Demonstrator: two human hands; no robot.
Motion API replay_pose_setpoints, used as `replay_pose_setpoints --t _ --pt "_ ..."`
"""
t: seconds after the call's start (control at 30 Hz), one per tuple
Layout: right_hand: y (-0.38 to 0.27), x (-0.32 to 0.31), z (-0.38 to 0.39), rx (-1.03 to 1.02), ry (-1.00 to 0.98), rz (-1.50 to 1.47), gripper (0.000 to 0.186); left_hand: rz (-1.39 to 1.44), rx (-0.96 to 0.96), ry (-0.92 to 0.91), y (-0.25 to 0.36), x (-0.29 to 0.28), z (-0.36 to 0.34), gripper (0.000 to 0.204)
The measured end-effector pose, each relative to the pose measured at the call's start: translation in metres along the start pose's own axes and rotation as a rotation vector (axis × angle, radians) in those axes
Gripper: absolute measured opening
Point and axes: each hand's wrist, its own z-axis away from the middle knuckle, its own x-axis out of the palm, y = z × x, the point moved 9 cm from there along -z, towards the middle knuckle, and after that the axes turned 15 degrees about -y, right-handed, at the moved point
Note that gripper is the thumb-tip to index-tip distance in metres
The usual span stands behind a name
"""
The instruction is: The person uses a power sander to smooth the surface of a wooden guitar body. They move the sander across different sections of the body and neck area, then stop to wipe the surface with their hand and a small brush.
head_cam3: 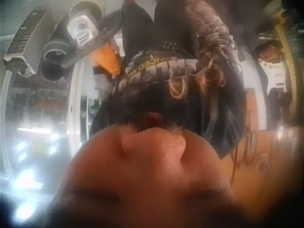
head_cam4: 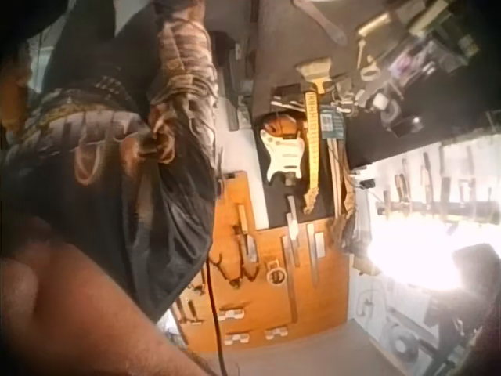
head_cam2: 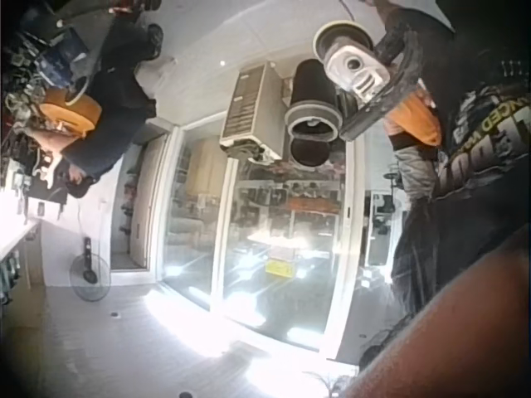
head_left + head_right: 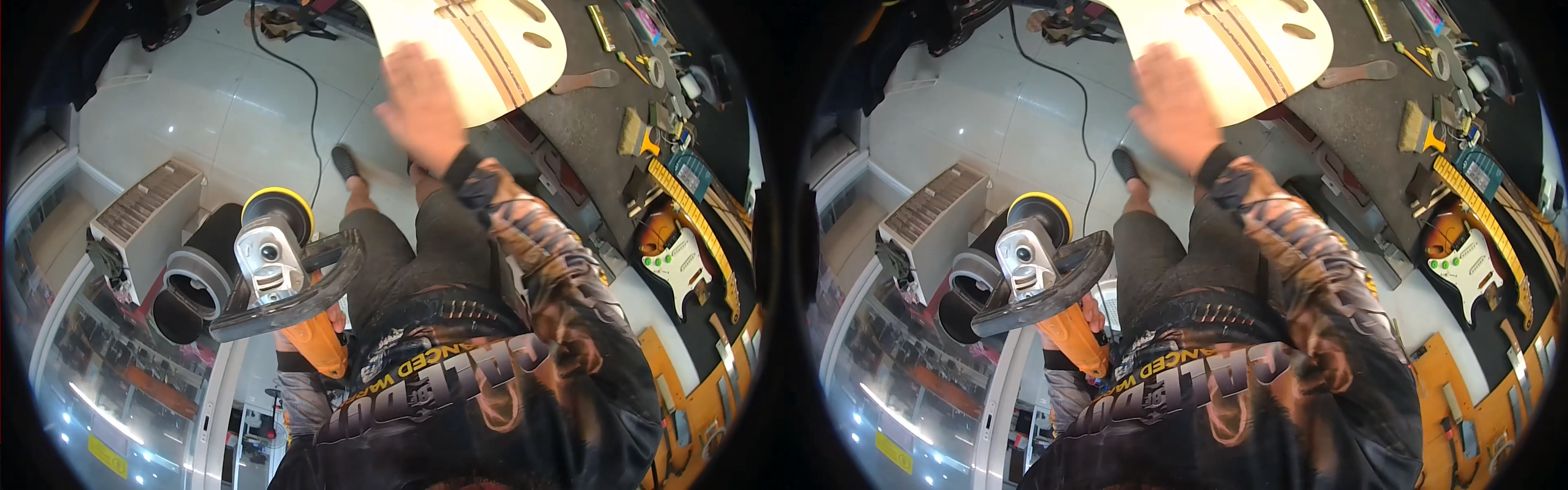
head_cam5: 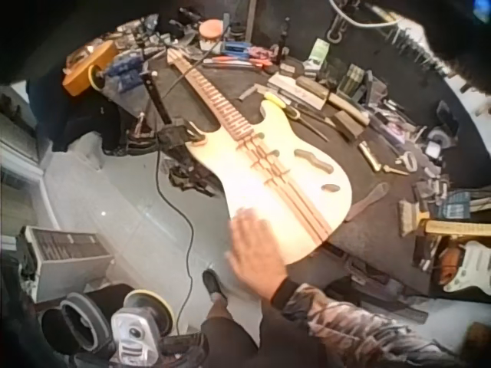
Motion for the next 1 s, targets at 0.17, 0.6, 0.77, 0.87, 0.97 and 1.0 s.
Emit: replay_pose_setpoints --t 0.17,0.6,0.77,0.87,0.97,1.0 --pt "-0.124 0.039 0.030 -0.725 -0.176 -0.248 0.055 0.022 -0.039 -0.020 0.024 -0.029 0.010 0.115" --pt "-0.075 0.024 -0.011 -0.112 -0.050 -0.085 0.078 -0.011 -0.199 -0.074 0.068 -0.116 0.044 0.111" --pt "-0.068 -0.003 -0.009 -0.036 0.110 -0.027 0.078 0.112 -0.100 -0.132 0.076 -0.118 0.048 0.087" --pt "-0.029 0.005 -0.014 0.213 0.149 0.059 0.083 0.134 -0.132 -0.113 0.080 -0.113 0.044 0.090" --pt "-0.022 0.011 -0.002 0.189 0.093 0.074 0.084 0.148 -0.131 -0.117 0.079 -0.108 0.039 0.097" --pt "-0.019 0.007 0.008 0.184 0.092 0.072 0.084 0.155 -0.122 -0.131 0.079 -0.106 0.039 0.102"
